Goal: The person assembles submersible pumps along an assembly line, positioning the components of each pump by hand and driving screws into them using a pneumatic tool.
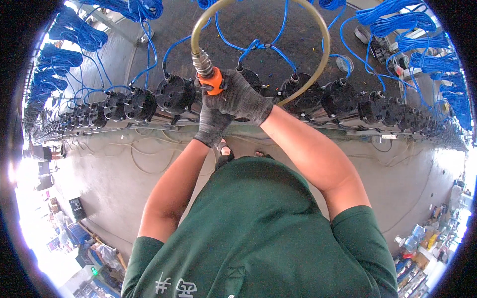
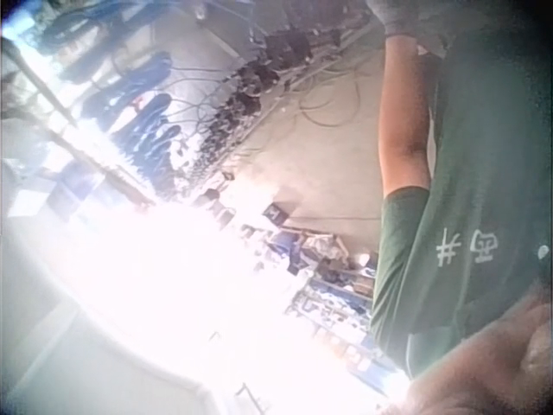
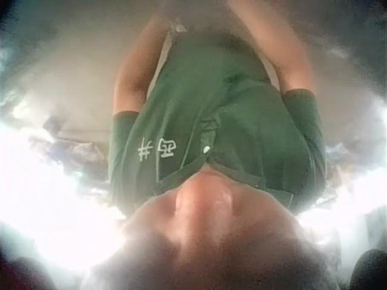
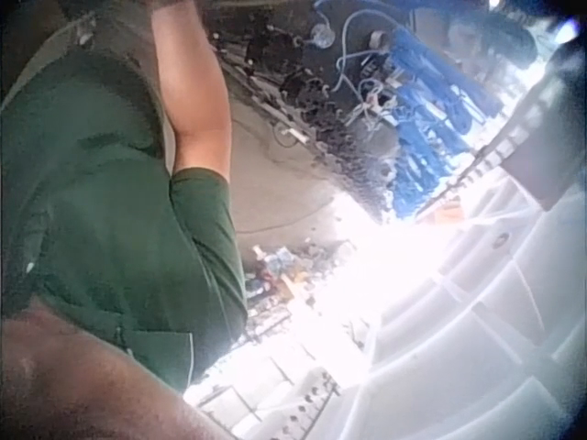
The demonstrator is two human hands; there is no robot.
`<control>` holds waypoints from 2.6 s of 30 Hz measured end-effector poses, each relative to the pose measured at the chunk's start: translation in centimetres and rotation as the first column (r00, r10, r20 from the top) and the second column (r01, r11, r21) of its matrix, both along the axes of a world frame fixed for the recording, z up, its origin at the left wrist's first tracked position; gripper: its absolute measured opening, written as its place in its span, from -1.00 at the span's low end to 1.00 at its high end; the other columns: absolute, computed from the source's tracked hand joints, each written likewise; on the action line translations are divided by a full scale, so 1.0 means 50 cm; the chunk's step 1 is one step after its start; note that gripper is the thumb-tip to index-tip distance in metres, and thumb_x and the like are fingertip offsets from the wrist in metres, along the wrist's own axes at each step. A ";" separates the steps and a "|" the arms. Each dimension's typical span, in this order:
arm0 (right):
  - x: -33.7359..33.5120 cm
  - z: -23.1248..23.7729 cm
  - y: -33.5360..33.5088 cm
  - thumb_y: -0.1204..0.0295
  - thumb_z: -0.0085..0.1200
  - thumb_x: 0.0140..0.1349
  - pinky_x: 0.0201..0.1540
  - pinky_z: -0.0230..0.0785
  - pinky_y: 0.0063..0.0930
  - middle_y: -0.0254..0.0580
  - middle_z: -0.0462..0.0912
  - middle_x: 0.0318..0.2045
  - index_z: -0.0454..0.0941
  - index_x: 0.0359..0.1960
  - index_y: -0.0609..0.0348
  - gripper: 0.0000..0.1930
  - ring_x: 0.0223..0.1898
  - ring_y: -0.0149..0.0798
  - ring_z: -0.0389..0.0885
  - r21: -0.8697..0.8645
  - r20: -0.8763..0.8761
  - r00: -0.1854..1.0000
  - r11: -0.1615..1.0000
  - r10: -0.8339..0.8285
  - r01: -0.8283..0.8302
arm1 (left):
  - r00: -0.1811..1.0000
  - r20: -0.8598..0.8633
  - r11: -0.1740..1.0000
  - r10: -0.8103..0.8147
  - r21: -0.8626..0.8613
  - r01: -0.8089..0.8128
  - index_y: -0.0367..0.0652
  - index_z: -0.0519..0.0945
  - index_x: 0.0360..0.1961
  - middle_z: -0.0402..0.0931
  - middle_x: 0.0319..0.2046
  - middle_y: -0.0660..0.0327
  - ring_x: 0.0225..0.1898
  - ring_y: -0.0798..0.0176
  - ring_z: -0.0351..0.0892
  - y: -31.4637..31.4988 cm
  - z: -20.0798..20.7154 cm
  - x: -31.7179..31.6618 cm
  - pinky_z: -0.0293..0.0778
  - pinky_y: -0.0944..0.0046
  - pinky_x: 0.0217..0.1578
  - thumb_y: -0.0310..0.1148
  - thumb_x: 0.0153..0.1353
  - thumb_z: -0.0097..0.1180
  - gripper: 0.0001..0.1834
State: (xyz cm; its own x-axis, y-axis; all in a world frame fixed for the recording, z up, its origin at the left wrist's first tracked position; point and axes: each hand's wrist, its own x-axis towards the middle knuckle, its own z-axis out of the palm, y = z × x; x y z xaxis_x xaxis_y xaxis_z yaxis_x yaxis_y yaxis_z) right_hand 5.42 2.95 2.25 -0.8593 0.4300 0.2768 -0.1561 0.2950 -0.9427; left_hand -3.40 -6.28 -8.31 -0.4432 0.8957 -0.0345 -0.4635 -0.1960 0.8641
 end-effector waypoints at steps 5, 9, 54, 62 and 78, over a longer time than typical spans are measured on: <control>0.097 0.053 0.031 0.24 0.57 -0.06 -0.07 0.57 -0.47 -0.36 0.68 -0.20 0.58 0.02 0.15 -0.39 -0.19 -0.45 0.65 -0.471 -0.154 0.984 0.882 -0.090 0.007 | 0.347 -0.935 0.960 0.072 -0.029 -0.278 -0.15 0.30 0.33 0.45 0.09 -0.12 0.07 -0.21 0.51 -0.036 0.018 -0.008 0.48 -0.07 0.13 -0.33 -0.10 0.48 -0.08; 0.226 0.007 0.127 0.41 0.41 -0.07 -0.13 0.62 -0.14 -0.17 0.69 -0.37 0.57 0.06 0.19 -0.44 -0.31 -0.13 0.70 -0.662 -0.264 0.944 0.749 -0.197 -0.029 | 0.126 -0.986 0.944 0.109 0.063 -0.323 0.04 0.34 0.34 0.31 0.25 -0.17 0.25 -0.31 0.32 -0.023 0.074 0.023 0.30 -0.28 0.22 -0.09 -0.02 0.45 -0.13; 0.285 -0.028 0.113 0.46 0.45 -0.10 -0.13 0.58 -0.41 -0.23 0.68 -0.30 0.53 0.00 0.24 -0.44 -0.25 -0.31 0.70 -0.740 -0.166 0.912 0.659 -0.375 0.137 | -0.093 -0.812 0.811 -0.576 -0.582 0.060 -0.09 0.68 -0.09 0.67 -0.20 -0.11 -0.15 -0.19 0.67 0.179 -0.208 0.124 0.57 -0.03 -0.14 -0.42 0.21 0.08 -0.74; 0.195 -0.010 0.100 0.51 0.47 0.04 -0.02 0.54 -0.48 -0.40 0.64 -0.14 0.52 0.05 0.15 -0.48 -0.13 -0.47 0.60 -0.532 -0.181 0.936 0.830 -0.302 0.165 | -0.135 -0.848 0.853 -0.513 -0.522 0.032 -0.07 0.63 0.01 0.65 -0.10 -0.03 -0.08 -0.16 0.65 0.200 -0.247 0.117 0.52 -0.03 -0.06 -0.39 0.22 0.10 -0.68; 0.053 -0.026 0.078 0.51 0.42 0.07 0.03 0.49 -0.44 -0.37 0.68 -0.20 0.58 0.01 0.18 -0.56 -0.12 -0.49 0.59 -0.274 -0.084 0.989 0.957 -0.123 0.096 | -0.110 -0.848 0.852 -0.518 -0.523 0.018 -0.13 0.55 0.14 0.56 0.09 0.00 0.10 -0.13 0.56 0.185 -0.225 0.096 0.33 -0.08 0.18 -0.32 0.24 0.08 -0.57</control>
State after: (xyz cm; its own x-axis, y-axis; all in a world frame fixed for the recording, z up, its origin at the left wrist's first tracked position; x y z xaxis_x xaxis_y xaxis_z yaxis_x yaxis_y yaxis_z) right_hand 8.06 6.83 0.95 -0.7770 0.5900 0.2196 -0.2337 0.0536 -0.9708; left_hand 1.42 2.97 -19.58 0.0302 0.9955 -0.0894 0.9063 0.0105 0.4226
